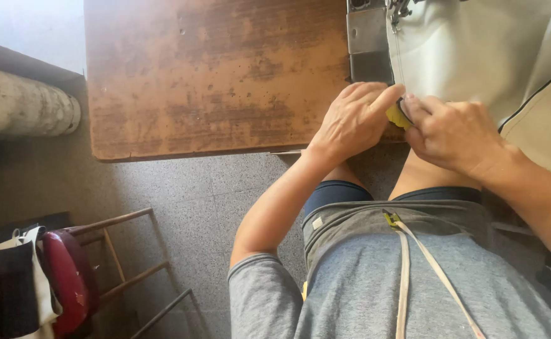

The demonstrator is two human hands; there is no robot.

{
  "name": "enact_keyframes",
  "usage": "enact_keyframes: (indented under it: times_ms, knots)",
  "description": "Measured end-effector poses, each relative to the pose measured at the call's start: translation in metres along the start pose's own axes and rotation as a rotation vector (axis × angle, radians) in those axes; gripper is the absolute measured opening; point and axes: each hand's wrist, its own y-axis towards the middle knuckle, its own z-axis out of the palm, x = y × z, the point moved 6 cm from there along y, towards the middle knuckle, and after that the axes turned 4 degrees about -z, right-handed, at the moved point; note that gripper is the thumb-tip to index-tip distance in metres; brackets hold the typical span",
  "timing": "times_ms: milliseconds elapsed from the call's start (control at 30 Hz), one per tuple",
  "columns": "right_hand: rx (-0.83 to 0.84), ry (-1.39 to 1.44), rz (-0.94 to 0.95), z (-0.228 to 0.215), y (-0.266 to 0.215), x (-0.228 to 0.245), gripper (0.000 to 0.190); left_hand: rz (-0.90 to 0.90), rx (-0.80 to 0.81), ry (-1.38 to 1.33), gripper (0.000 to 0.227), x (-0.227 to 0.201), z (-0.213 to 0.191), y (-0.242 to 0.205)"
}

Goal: The person uses a sewing machine to stitch a seam on a piece of white fabric. After sewing, they use scissors to trim the excess fabric along the stitched edge, carefully following the seam line.

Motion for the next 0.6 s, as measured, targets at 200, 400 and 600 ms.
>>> enact_keyframes:
  times_ms: [200, 400, 600]
  knots:
    - [0.511, 0.355, 0.106, -0.021, 0.015, -0.005, 0.073, 0.142, 0.003, 0.036, 0.027, -0.011, -0.004, 0.000]
    - [0.678, 0.676, 0.126, -0.032, 0.025, -0.023, 0.042, 0.169, -0.019, 0.125, 0.019, -0.014, -0.006, 0.002]
    - [0.585, 0.488, 0.134, -0.031, 0.018, -0.010, 0.064, 0.139, -0.036, 0.167, 0.019, -0.016, -0.013, 0.004]
